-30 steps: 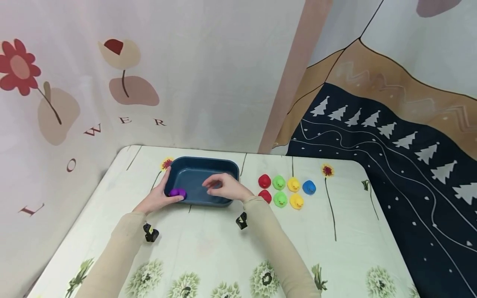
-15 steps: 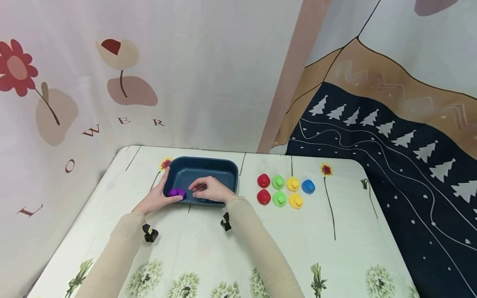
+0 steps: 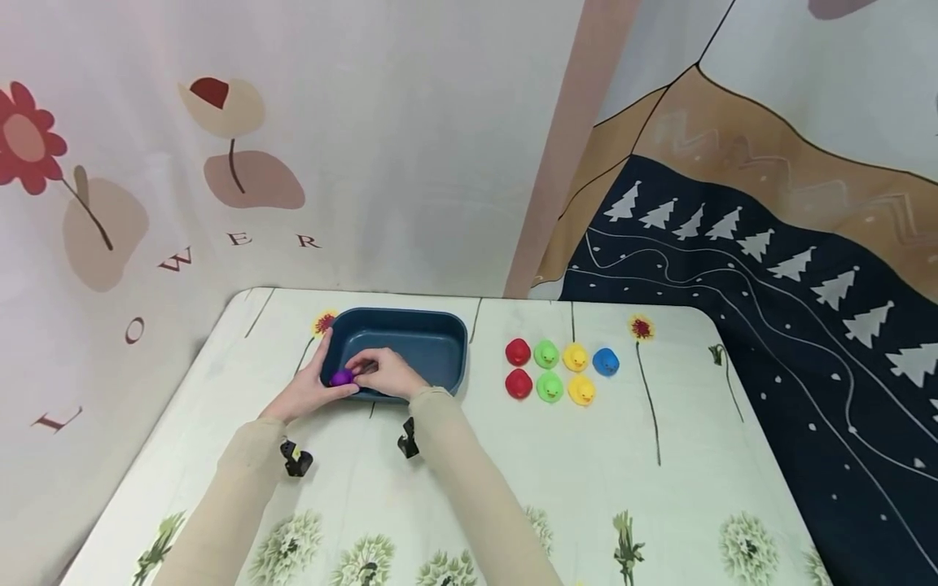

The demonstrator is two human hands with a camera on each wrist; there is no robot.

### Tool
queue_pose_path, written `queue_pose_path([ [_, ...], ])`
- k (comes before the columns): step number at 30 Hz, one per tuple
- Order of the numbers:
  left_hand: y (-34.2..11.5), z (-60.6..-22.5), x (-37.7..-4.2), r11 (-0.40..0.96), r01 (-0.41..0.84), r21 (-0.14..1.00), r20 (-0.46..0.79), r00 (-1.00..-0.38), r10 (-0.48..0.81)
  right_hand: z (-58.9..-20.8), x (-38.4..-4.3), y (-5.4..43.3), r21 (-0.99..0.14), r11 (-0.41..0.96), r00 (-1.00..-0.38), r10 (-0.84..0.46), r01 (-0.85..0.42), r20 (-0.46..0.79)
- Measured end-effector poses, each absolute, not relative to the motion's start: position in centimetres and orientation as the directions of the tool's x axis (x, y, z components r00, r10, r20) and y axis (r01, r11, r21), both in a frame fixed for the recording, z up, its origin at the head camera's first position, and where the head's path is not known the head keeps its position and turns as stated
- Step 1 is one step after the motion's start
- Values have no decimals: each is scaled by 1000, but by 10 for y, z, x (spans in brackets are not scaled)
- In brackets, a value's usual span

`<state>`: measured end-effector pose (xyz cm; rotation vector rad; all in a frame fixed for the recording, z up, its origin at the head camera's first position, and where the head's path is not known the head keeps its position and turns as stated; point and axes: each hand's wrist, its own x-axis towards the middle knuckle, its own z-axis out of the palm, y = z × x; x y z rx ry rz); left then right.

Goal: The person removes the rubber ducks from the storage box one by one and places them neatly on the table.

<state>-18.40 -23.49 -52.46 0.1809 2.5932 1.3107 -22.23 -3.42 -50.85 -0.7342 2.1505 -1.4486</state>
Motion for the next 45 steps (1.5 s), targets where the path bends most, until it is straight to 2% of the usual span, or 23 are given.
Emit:
queue_pose_path([
  [13, -234, -525, -183, 594, 10, 805, -140, -968, 206, -512, -228, -45, -906, 375, -727, -676, -195, -124],
  [22, -233, -523, -183, 591, 17, 807, -132, -969, 209, -516, -229, -44, -909, 373, -713, -687, -183, -138],
  [33, -233, -523, -181, 591, 25, 807, -123, -970, 209, -515, -231, -49, -909, 396, -714, -673, -127, -193],
  [41, -232, -523, -182, 577, 13, 817, -137, -967, 216, -520, -235, -48, -941, 331, -709, -679, -68, -188],
  [45, -233, -523, -182, 592, 18, 805, -132, -969, 209, -520, -236, -47, -934, 352, -710, -675, -70, -201],
])
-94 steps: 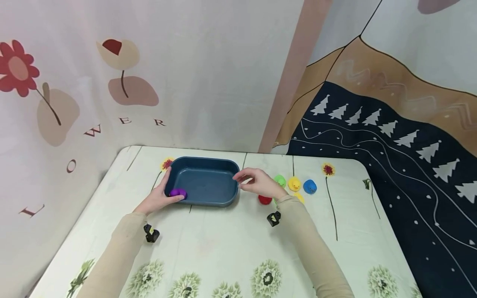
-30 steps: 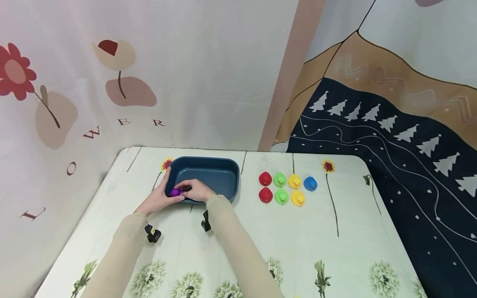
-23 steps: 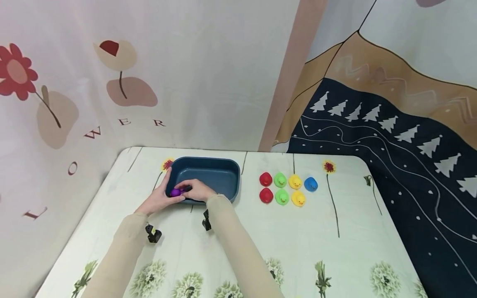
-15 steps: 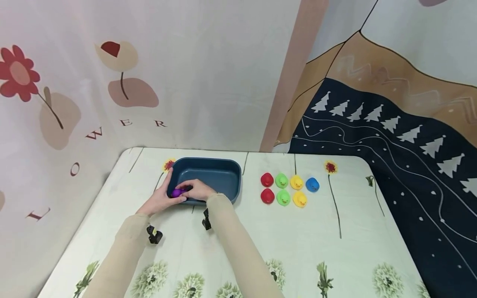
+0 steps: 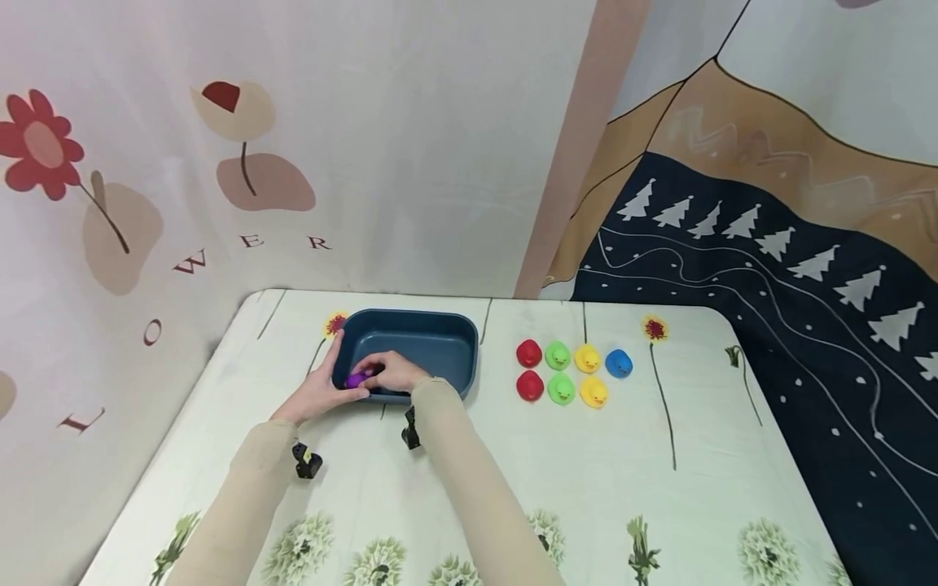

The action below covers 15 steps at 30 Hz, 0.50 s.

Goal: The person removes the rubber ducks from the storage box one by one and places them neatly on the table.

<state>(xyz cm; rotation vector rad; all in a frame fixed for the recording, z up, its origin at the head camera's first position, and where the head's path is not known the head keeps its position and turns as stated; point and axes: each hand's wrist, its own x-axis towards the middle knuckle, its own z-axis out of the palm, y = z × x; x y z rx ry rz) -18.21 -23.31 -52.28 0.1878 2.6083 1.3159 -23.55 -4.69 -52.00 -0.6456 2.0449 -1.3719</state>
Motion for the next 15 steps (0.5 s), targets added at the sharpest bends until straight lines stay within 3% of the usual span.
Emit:
queue_pose_path([
  [15, -230, -523, -182, 601, 12, 799, -138, -969, 203, -520, -238, -36, -917, 384, -732, -655, -110, -187],
])
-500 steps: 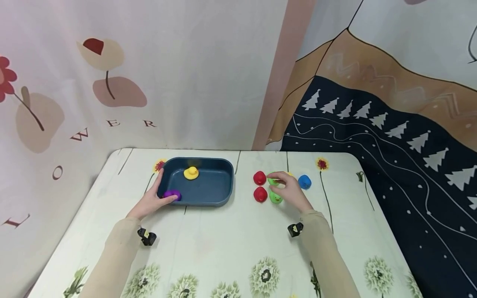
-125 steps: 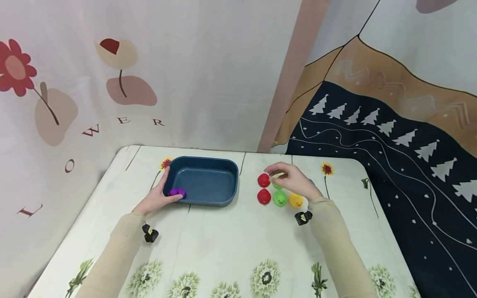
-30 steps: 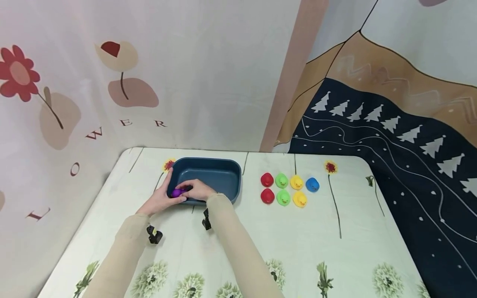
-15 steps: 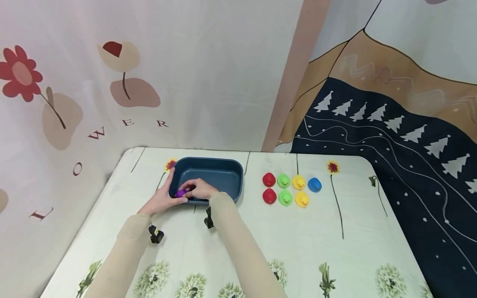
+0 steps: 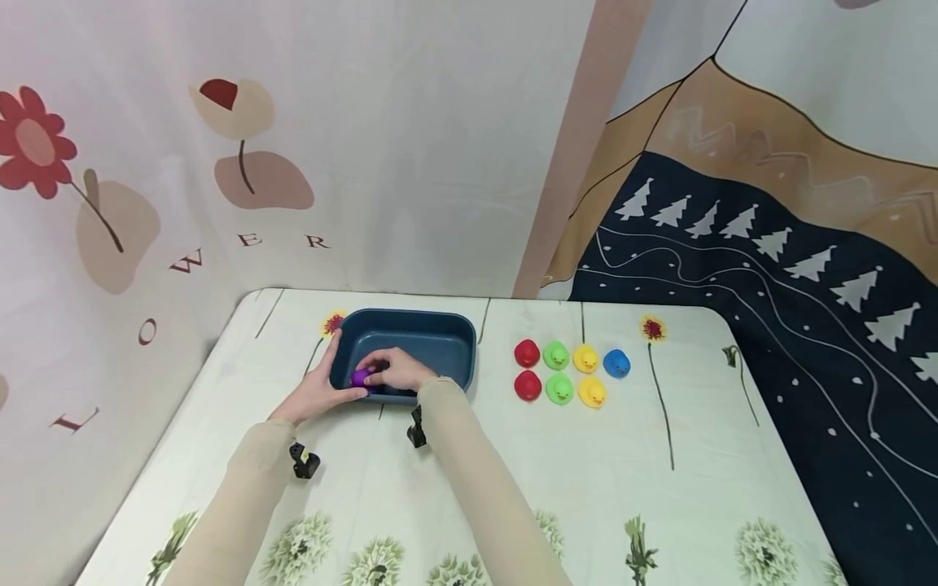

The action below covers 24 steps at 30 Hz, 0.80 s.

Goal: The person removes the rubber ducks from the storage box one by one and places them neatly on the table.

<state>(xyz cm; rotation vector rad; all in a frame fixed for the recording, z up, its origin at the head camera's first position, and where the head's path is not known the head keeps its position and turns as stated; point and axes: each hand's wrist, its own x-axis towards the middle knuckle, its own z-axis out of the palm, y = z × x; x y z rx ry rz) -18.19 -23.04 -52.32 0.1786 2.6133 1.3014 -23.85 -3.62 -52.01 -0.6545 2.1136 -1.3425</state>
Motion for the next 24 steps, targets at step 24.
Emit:
queue_pose_path([
  [24, -232, -521, -183, 604, -10, 797, -163, -966, 199, -515, -242, -12, -898, 418, -686, -694, -137, -218],
])
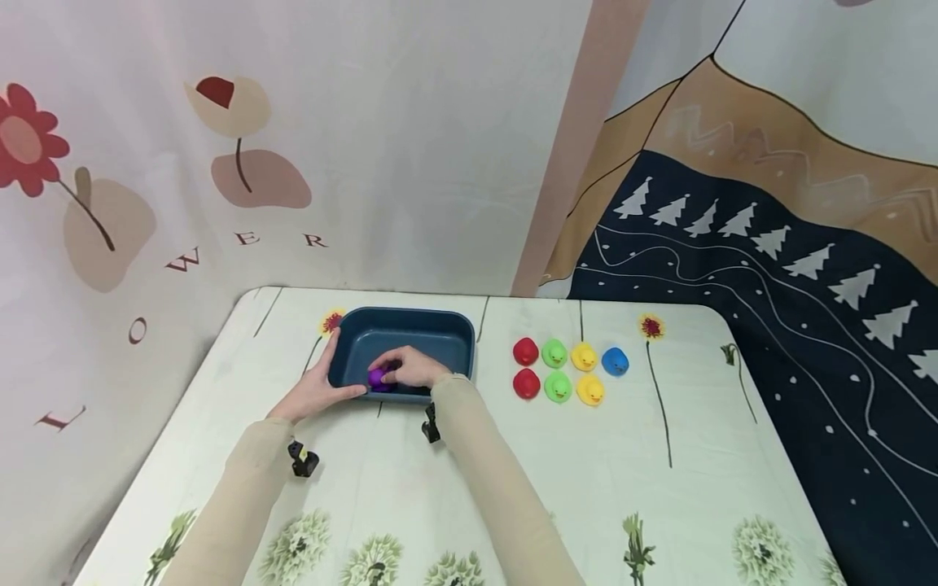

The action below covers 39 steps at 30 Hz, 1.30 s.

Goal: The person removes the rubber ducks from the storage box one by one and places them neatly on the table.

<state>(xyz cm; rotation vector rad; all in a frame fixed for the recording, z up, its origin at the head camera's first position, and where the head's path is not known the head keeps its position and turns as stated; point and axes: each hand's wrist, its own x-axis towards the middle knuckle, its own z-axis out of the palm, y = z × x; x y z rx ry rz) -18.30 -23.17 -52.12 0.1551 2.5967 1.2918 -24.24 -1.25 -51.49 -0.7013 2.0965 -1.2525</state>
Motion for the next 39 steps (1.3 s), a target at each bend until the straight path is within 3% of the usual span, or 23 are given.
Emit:
queue_pose_path([
  [5, -232, -521, -182, 608, -11, 794, -163, -967, 196, -513, -239, -16, -915, 388, -685, -696, -106, -216],
  [22, -231, -525, -184, 618, -38, 785, -188, -966, 179, -515, -237, 1, -920, 369, -778, -613, -130, -136],
  [39, -231, -521, -182, 626, -34, 779, -188, -965, 181, -492, -228, 37, -939, 313, -799, -597, -145, -76],
])
